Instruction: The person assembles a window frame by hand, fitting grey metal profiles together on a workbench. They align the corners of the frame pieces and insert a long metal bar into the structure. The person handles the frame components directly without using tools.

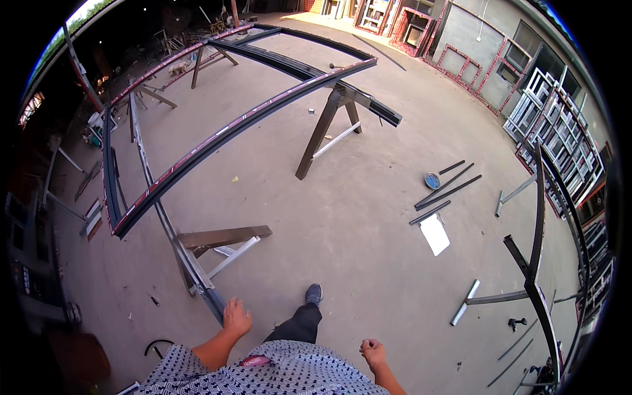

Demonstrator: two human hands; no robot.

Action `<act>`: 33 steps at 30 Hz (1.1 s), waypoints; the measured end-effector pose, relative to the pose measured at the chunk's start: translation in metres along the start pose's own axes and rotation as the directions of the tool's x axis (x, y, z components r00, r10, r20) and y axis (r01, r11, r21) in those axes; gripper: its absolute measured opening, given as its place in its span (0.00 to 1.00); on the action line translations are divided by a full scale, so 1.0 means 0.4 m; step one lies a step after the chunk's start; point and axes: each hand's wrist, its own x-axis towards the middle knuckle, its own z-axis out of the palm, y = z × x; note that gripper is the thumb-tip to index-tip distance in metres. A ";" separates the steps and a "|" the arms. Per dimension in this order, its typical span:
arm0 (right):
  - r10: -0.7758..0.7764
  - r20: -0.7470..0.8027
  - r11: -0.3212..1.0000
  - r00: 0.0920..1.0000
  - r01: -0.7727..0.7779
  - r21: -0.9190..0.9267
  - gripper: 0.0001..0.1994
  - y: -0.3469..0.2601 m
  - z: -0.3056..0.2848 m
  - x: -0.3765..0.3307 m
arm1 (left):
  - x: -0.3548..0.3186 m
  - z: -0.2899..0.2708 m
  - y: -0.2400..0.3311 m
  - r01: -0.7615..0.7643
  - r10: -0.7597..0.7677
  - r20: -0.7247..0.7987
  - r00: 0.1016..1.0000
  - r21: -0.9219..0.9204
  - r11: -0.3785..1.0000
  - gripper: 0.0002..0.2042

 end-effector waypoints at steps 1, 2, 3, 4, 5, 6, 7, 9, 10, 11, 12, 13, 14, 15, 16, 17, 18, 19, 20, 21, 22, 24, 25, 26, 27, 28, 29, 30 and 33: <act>0.015 -0.005 0.999 1.000 -0.015 0.032 0.16 -0.026 -0.013 0.013 | 0.024 0.012 0.022 -0.015 0.016 0.015 1.000 -0.004 1.000 0.26; 0.043 -0.012 0.998 0.999 -0.043 0.056 0.16 -0.046 -0.038 0.010 | 0.042 0.032 0.045 -0.027 0.028 0.044 0.999 -0.012 1.000 0.26; 0.062 -0.025 0.995 0.998 -0.060 0.086 0.15 -0.074 -0.063 0.023 | 0.080 0.040 0.083 -0.047 0.049 0.063 0.997 -0.023 0.999 0.26; 0.112 -0.033 0.983 0.993 -0.106 0.150 0.14 -0.093 -0.089 0.051 | 0.127 0.046 0.122 -0.051 0.056 0.080 0.995 -0.070 0.996 0.26; 0.182 -0.036 0.963 0.983 -0.170 0.209 0.13 -0.093 -0.125 0.063 | 0.161 0.044 0.160 -0.044 0.057 0.115 0.992 -0.112 0.993 0.26; 0.250 -0.029 0.936 0.968 -0.234 0.264 0.11 -0.097 -0.158 0.069 | 0.210 0.036 0.198 -0.069 0.082 0.107 0.991 -0.119 0.991 0.25; 0.271 -0.035 0.919 0.962 -0.248 0.308 0.07 -0.125 -0.183 0.082 | 0.267 0.022 0.234 -0.092 0.104 0.096 0.990 -0.122 0.988 0.25; 0.315 -0.047 0.888 0.948 -0.277 0.366 0.06 -0.151 -0.227 0.127 | 0.385 -0.009 0.329 -0.119 0.127 0.043 0.991 -0.150 0.982 0.25; 0.329 -0.051 0.873 0.943 -0.283 0.398 0.06 -0.175 -0.246 0.164 | 0.445 -0.033 0.378 -0.121 0.127 0.027 0.991 -0.173 0.978 0.25; 0.298 0.015 0.845 0.954 -0.271 0.461 0.05 -0.186 -0.262 0.205 | 0.503 -0.061 0.416 -0.121 0.125 0.009 0.992 -0.192 0.974 0.25; 0.301 0.017 0.854 0.953 -0.277 0.441 0.06 -0.216 -0.254 0.231 | 0.555 -0.083 0.446 -0.115 0.117 -0.006 0.993 -0.219 0.969 0.25; 0.297 0.020 0.865 0.955 -0.278 0.419 0.06 -0.274 -0.242 0.274 | 0.605 -0.105 0.473 -0.109 0.105 -0.028 0.994 -0.248 0.963 0.25; 0.291 0.020 0.875 0.957 -0.274 0.399 0.06 -0.331 -0.233 0.309 | 0.646 -0.124 0.499 -0.095 0.088 -0.039 0.995 -0.250 0.964 0.25; 0.268 0.067 0.887 0.961 -0.273 0.372 0.08 -0.372 -0.225 0.353 | 0.687 -0.140 0.529 -0.086 0.076 -0.049 0.996 -0.255 0.963 0.25; 0.231 0.067 0.914 0.971 -0.241 0.326 0.09 -0.412 -0.215 0.396 | 0.715 -0.156 0.552 -0.073 0.060 -0.056 0.997 -0.255 0.964 0.26; 0.196 0.077 0.938 0.977 -0.210 0.277 0.09 -0.484 -0.189 0.431 | 0.743 -0.173 0.568 -0.054 0.038 -0.066 0.997 -0.251 0.966 0.26; 0.166 0.082 0.957 0.983 -0.181 0.225 0.10 -0.542 -0.179 0.462 | 0.761 -0.182 0.586 -0.032 0.016 -0.065 0.998 -0.247 0.968 0.26; 0.135 0.134 0.958 0.982 -0.164 0.235 0.11 -0.574 -0.173 0.513 | 0.779 -0.187 0.598 -0.008 -0.008 -0.065 0.998 -0.243 0.970 0.27; 0.111 0.136 0.975 0.984 -0.135 0.179 0.11 -0.619 -0.170 0.556 | 0.794 -0.187 0.603 0.024 -0.041 -0.062 0.997 -0.259 0.966 0.27; 0.085 0.143 0.987 0.986 -0.103 0.120 0.11 -0.669 -0.167 0.606 | 0.805 -0.182 0.602 0.059 -0.078 -0.059 0.995 -0.275 0.960 0.27; 0.058 0.153 0.996 0.987 -0.068 0.061 0.11 -0.718 -0.162 0.657 | 0.817 -0.180 0.600 0.094 -0.116 -0.058 0.992 -0.291 0.952 0.28; 0.070 0.179 0.993 0.981 -0.085 0.077 0.10 -0.804 -0.170 0.766 | 0.840 -0.169 0.580 0.169 -0.198 -0.074 0.977 -0.296 0.940 0.28; 0.081 0.182 0.993 0.980 -0.095 0.069 0.10 -0.847 -0.178 0.820 | 0.854 -0.162 0.575 0.204 -0.238 -0.081 0.968 -0.301 0.932 0.28; 0.100 0.184 0.992 0.978 -0.113 0.057 0.10 -0.887 -0.191 0.869 | 0.866 -0.169 0.586 0.240 -0.278 -0.087 0.957 -0.303 0.922 0.29; 0.113 0.216 0.991 0.970 -0.127 0.052 0.09 -0.924 -0.205 0.924 | 0.876 -0.190 0.596 0.280 -0.319 -0.090 0.943 -0.299 0.912 0.29; 0.120 0.224 0.993 0.967 -0.121 -0.007 0.09 -0.964 -0.223 0.979 | 0.891 -0.212 0.604 0.318 -0.359 -0.092 0.929 -0.297 0.900 0.29; 0.123 0.233 0.991 0.965 -0.108 -0.073 0.09 -1.014 -0.237 1.030 | 0.897 -0.230 0.602 0.331 -0.380 -0.112 0.918 -0.311 0.891 0.29; 0.117 0.250 0.987 0.961 -0.085 -0.134 0.09 -1.082 -0.237 1.091 | 0.919 -0.260 0.596 0.341 -0.402 -0.142 0.905 -0.324 0.883 0.29; 0.018 0.279 0.985 0.960 0.032 -0.171 0.10 -1.286 -0.227 1.247 | 1.003 -0.336 0.565 0.338 -0.425 -0.267 0.865 -0.318 0.886 0.31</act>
